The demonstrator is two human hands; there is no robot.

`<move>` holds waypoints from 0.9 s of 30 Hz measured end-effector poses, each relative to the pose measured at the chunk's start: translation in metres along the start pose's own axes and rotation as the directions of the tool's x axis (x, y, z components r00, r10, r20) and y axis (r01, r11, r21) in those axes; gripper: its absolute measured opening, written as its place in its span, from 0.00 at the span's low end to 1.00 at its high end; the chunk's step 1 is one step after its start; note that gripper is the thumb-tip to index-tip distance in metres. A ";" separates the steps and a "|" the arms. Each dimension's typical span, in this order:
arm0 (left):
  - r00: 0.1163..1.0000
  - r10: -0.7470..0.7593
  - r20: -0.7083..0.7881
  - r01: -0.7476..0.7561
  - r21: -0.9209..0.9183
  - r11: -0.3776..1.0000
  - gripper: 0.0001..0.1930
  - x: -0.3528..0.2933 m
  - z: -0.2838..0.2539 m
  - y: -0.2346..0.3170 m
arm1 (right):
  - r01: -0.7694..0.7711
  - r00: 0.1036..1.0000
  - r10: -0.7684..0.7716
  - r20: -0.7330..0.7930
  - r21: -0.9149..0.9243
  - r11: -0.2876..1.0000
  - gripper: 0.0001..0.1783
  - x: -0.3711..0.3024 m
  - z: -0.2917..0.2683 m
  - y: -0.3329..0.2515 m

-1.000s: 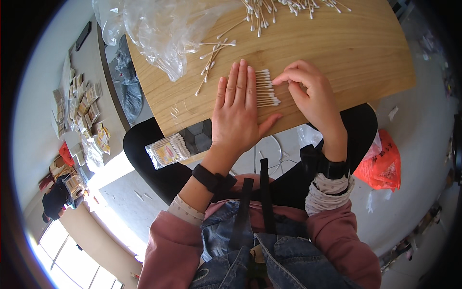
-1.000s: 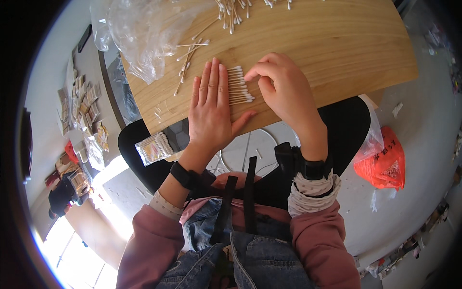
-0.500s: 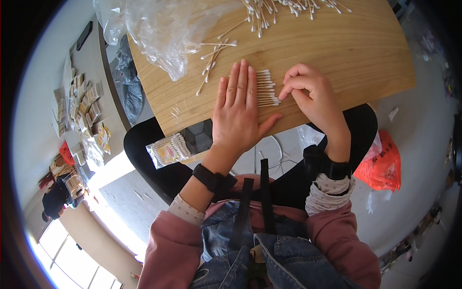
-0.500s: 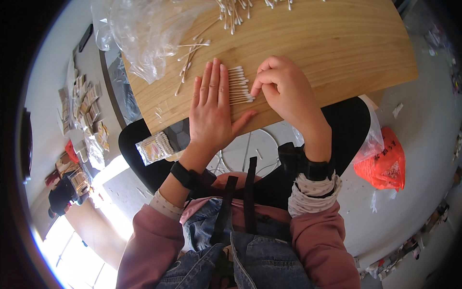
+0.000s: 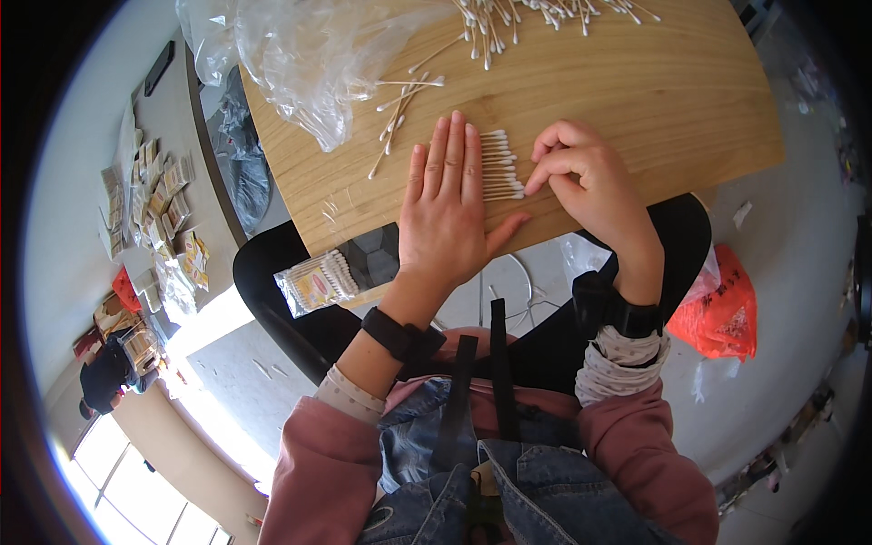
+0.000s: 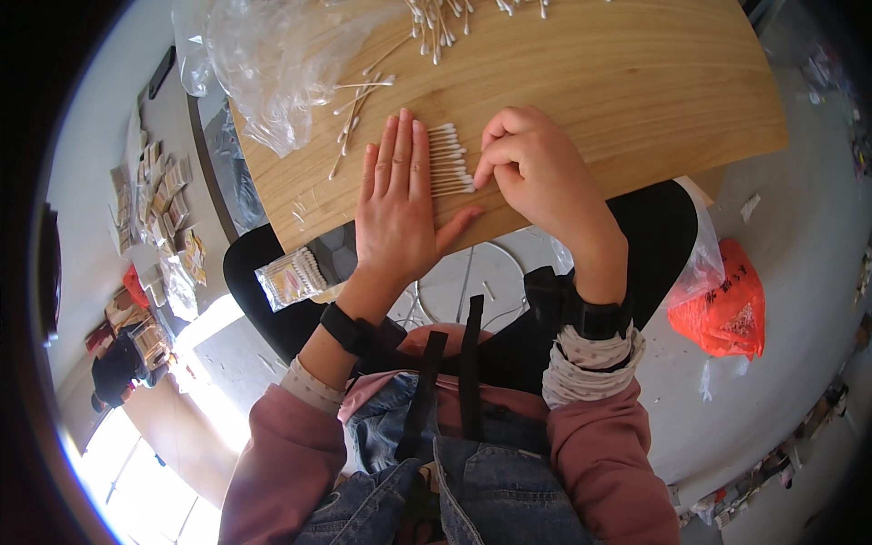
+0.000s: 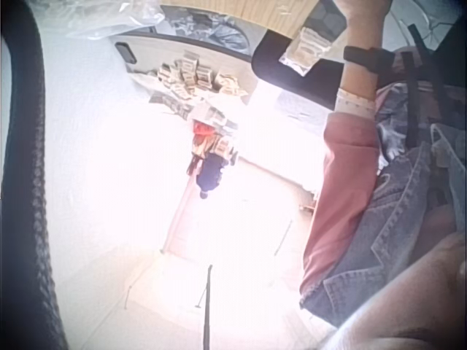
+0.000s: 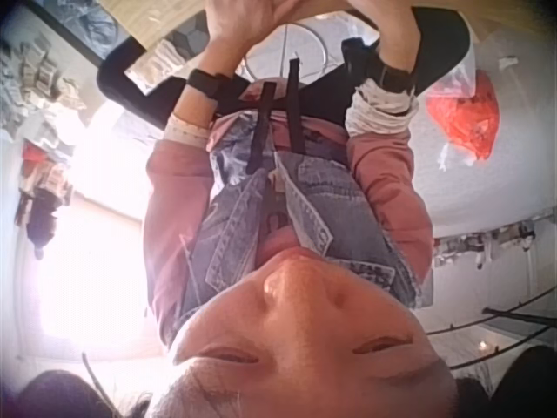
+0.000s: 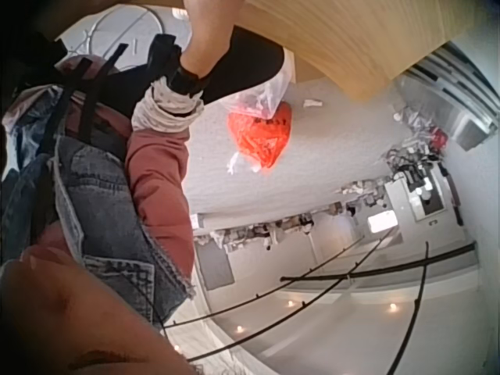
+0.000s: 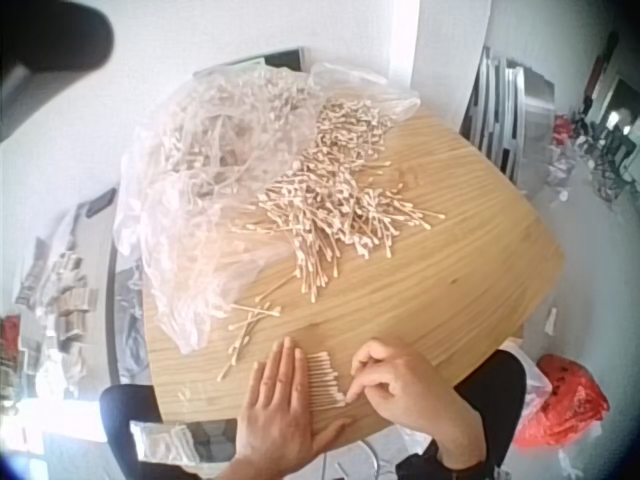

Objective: Packaging small bunches of cotton swabs into plastic bags.

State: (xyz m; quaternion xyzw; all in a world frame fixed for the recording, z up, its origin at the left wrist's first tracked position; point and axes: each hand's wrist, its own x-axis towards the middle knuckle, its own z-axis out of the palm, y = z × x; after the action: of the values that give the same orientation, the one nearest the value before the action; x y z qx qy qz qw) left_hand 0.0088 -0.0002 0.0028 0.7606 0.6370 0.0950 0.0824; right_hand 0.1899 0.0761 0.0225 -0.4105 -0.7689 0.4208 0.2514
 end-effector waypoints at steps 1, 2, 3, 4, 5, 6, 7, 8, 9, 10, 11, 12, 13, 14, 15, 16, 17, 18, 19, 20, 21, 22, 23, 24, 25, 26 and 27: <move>1.000 0.000 -0.002 0.000 0.002 1.000 0.53 0.000 0.000 0.000 | 0.020 1.000 -0.020 0.004 -0.016 1.000 0.10 0.000 0.000 0.000; 1.000 0.000 -0.003 0.000 0.003 1.000 0.53 0.000 0.000 0.000 | 0.021 1.000 -0.020 0.004 -0.016 1.000 0.10 0.000 0.000 0.000; 1.000 -0.001 -0.001 0.001 0.003 1.000 0.53 0.000 -0.001 0.000 | 0.026 1.000 -0.026 0.005 -0.015 1.000 0.09 0.000 0.000 0.000; 1.000 -0.001 0.001 0.001 0.002 1.000 0.53 0.000 0.000 0.000 | 0.031 0.999 -0.031 0.006 -0.014 0.999 0.09 0.000 0.000 0.000; 1.000 -0.001 0.001 0.001 0.001 1.000 0.53 0.000 0.000 0.000 | 0.031 1.000 -0.031 0.005 -0.014 0.999 0.09 0.000 0.000 0.000; 1.000 -0.003 0.002 0.003 0.004 1.000 0.53 0.000 0.000 0.000 | -0.032 0.999 0.032 0.004 0.022 0.999 0.10 0.000 0.000 -0.001; 1.000 -0.005 0.003 0.005 0.007 1.000 0.53 0.000 0.000 0.000 | -0.094 0.996 0.094 0.004 0.059 0.994 0.11 0.000 0.000 -0.001; 1.000 -0.004 0.003 0.004 0.007 1.000 0.53 0.000 0.000 0.000 | -0.094 0.996 0.094 0.003 0.059 0.994 0.11 0.000 0.000 -0.001; 1.000 -0.003 0.003 0.003 0.008 1.000 0.53 0.000 0.000 0.000 | -0.070 0.998 0.069 0.002 0.033 0.997 0.12 0.000 0.001 0.000; 1.000 -0.002 0.003 0.002 0.009 1.000 0.53 0.000 0.000 0.000 | -0.045 0.999 0.045 0.001 0.006 0.999 0.12 0.000 0.001 0.001; 1.000 -0.002 0.003 0.002 0.009 1.000 0.53 0.000 0.000 0.000 | -0.045 0.999 0.045 0.001 0.007 0.999 0.12 0.000 0.001 0.000; 1.000 -0.001 0.003 0.001 0.010 1.000 0.53 0.000 0.000 0.000 | -0.017 1.000 0.017 0.004 -0.026 1.000 0.12 0.000 0.001 0.000; 1.000 0.000 0.003 0.000 0.011 1.000 0.53 0.000 0.000 0.000 | 0.010 1.000 -0.010 0.008 -0.058 0.998 0.12 0.001 0.001 0.000; 1.000 0.000 0.003 0.000 0.011 1.000 0.53 0.000 0.000 0.000 | 0.010 1.000 -0.010 0.008 -0.058 0.998 0.12 0.000 0.001 0.000; 1.000 0.000 0.004 0.000 0.013 1.000 0.53 0.000 0.000 -0.001 | 0.014 1.000 -0.014 0.014 -0.064 0.998 0.12 0.000 0.001 0.000; 1.000 0.000 0.004 0.000 0.016 1.000 0.53 0.000 0.000 -0.001 | 0.020 1.000 -0.018 0.020 -0.069 0.997 0.13 0.000 0.002 0.000; 1.000 -0.001 0.004 0.001 0.016 1.000 0.53 0.000 0.000 -0.001 | 0.020 1.000 -0.019 0.020 -0.068 0.997 0.13 0.000 0.002 -0.001; 1.000 0.000 0.004 0.000 0.015 1.000 0.53 0.000 0.000 -0.001 | -0.018 1.000 0.018 0.008 -0.038 0.999 0.13 0.001 0.002 -0.002; 1.000 0.001 0.004 -0.001 0.012 1.000 0.53 0.000 0.000 -0.001 | -0.056 0.998 0.056 -0.004 -0.008 0.998 0.13 0.001 0.002 -0.003; 1.000 0.001 0.004 -0.001 0.011 1.000 0.53 0.000 0.000 0.000 | -0.056 0.998 0.056 -0.004 -0.009 0.998 0.13 0.001 0.002 -0.003; 1.000 0.002 0.004 -0.002 0.010 1.000 0.53 0.000 0.000 0.000 | -0.042 0.999 0.042 -0.007 -0.019 0.999 0.14 0.001 0.002 -0.002; 1.000 0.003 0.005 -0.003 0.010 1.000 0.52 0.000 0.000 0.000 | -0.028 1.000 0.027 -0.010 -0.028 0.999 0.14 0.001 0.002 -0.002; 1.000 0.003 0.005 -0.003 0.010 1.000 0.52 0.000 -0.001 0.000 | -0.028 1.000 0.028 -0.010 -0.028 0.999 0.14 0.001 0.002 -0.002; 1.000 0.004 0.001 -0.004 0.004 1.000 0.52 0.001 -0.001 0.000 | -0.019 1.000 0.018 -0.012 -0.039 0.999 0.14 0.001 0.002 -0.002; 1.000 0.003 -0.003 -0.003 0.000 1.000 0.52 0.000 -0.001 0.000 | -0.008 1.000 0.008 -0.013 -0.048 0.999 0.14 0.001 0.003 -0.002; 1.000 0.001 -0.003 -0.001 0.001 1.000 0.52 0.000 -0.001 0.000 | -0.007 1.000 0.007 -0.013 -0.047 0.999 0.14 0.001 0.004 -0.001; 1.000 0.000 -0.002 0.000 0.003 1.000 0.52 0.000 -0.001 -0.001 | 0.006 1.000 -0.007 -0.011 -0.057 0.998 0.14 0.001 0.004 0.000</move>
State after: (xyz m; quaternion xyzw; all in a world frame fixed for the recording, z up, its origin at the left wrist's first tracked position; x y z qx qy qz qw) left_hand 0.0078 -0.0004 0.0032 0.7607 0.6370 0.0949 0.0807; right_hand 0.1860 0.0749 0.0207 -0.4174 -0.7805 0.3958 0.2450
